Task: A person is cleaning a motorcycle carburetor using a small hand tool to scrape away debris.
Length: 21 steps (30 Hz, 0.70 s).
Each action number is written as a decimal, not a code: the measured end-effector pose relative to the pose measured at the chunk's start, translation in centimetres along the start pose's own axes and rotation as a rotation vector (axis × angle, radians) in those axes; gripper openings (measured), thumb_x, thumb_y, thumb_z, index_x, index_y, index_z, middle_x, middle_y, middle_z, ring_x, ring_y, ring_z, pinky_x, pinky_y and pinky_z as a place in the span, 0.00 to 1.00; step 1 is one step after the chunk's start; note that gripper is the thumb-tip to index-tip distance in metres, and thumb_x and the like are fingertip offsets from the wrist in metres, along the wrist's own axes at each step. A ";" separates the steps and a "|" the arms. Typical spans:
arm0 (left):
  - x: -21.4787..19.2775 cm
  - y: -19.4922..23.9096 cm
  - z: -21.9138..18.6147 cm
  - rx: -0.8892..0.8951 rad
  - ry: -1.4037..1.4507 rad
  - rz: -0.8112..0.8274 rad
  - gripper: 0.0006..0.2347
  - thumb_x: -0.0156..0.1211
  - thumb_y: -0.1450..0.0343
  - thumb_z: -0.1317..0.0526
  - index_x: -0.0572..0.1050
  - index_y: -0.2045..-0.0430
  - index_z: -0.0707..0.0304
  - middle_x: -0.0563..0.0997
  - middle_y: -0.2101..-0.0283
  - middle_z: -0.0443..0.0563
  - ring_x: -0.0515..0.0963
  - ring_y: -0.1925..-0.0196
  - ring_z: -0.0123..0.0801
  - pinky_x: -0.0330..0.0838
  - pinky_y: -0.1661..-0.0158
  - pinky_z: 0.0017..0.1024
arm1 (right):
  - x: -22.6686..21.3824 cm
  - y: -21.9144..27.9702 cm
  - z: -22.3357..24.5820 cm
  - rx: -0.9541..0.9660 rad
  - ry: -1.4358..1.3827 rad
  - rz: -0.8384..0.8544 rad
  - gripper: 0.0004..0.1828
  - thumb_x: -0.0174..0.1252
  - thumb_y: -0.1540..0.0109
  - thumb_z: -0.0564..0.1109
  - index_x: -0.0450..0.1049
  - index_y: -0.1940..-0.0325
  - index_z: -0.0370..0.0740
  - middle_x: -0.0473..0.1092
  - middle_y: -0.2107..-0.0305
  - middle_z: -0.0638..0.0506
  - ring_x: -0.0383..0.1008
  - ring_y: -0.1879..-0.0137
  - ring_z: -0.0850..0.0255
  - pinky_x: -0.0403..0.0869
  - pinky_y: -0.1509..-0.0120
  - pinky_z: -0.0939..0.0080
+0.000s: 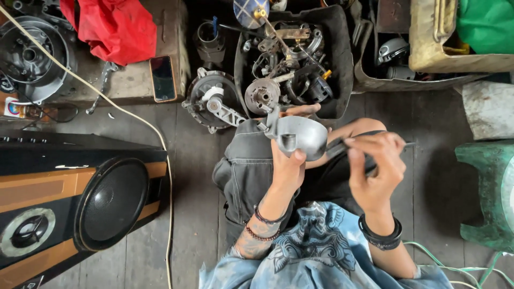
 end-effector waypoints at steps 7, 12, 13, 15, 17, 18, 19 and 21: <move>-0.3 -0.7 -0.1 -0.160 0.078 -0.124 0.35 0.58 0.28 0.39 0.61 0.37 0.71 0.64 0.34 0.68 0.64 0.32 0.47 0.72 0.40 0.56 | 1.7 3.3 -1.6 0.209 -0.113 0.001 0.08 0.62 0.34 0.42 0.76 0.57 0.33 0.75 0.75 0.50 0.74 0.76 0.60 0.71 0.66 0.64; -0.6 -0.2 1.1 -0.002 0.168 0.012 0.34 0.50 0.25 0.35 0.62 0.36 0.70 0.60 0.28 0.72 0.61 0.26 0.57 0.73 0.44 0.63 | 1.3 1.9 -1.0 0.229 -0.195 -0.015 0.09 0.59 0.32 0.41 0.72 0.58 0.29 0.69 0.86 0.52 0.68 0.84 0.67 0.69 0.73 0.70; -0.6 -0.2 0.7 0.062 0.111 0.036 0.36 0.47 0.25 0.36 0.60 0.36 0.75 0.61 0.30 0.76 0.63 0.28 0.61 0.75 0.45 0.62 | 1.2 1.6 -0.5 0.214 -0.188 -0.014 0.09 0.58 0.32 0.41 0.71 0.58 0.29 0.69 0.88 0.52 0.69 0.85 0.66 0.69 0.74 0.70; -0.8 -0.2 0.2 0.130 0.053 0.057 0.37 0.44 0.24 0.36 0.59 0.37 0.80 0.62 0.32 0.80 0.65 0.29 0.66 0.77 0.45 0.61 | 0.9 1.4 0.1 0.195 -0.183 -0.009 0.10 0.57 0.32 0.41 0.71 0.59 0.29 0.68 0.89 0.52 0.69 0.86 0.66 0.69 0.75 0.71; -1.1 -0.1 0.3 0.094 0.099 0.064 0.37 0.50 0.27 0.37 0.59 0.37 0.77 0.64 0.34 0.77 0.66 0.31 0.63 0.76 0.45 0.59 | 0.4 1.9 0.5 0.190 -0.166 -0.030 0.12 0.54 0.31 0.43 0.69 0.59 0.29 0.66 0.91 0.57 0.66 0.89 0.69 0.68 0.77 0.75; -1.2 0.0 0.3 0.094 0.099 0.063 0.37 0.50 0.27 0.37 0.59 0.37 0.77 0.64 0.34 0.77 0.66 0.31 0.63 0.76 0.45 0.59 | 0.3 1.9 0.9 0.189 -0.166 -0.029 0.12 0.54 0.31 0.43 0.69 0.59 0.29 0.66 0.91 0.57 0.66 0.89 0.69 0.68 0.77 0.75; -1.3 0.0 0.5 0.063 0.135 0.070 0.37 0.54 0.30 0.38 0.60 0.37 0.75 0.65 0.36 0.76 0.67 0.32 0.61 0.76 0.44 0.58 | -0.1 1.8 1.5 0.164 -0.165 -0.048 0.11 0.52 0.30 0.42 0.68 0.55 0.28 0.66 0.87 0.56 0.67 0.87 0.70 0.69 0.77 0.74; -1.4 0.4 0.9 0.026 0.172 0.077 0.37 0.58 0.32 0.40 0.60 0.37 0.73 0.67 0.37 0.74 0.68 0.34 0.59 0.76 0.43 0.56 | -0.7 2.2 1.8 0.143 -0.162 -0.067 0.10 0.49 0.29 0.41 0.67 0.51 0.28 0.67 0.84 0.55 0.69 0.85 0.70 0.70 0.76 0.73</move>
Point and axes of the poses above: each hand's wrist, its own y-axis away from the middle knuckle, its own x-axis out of the palm, z = x × y, the point moved 9 cm from there along -y, towards the middle knuckle
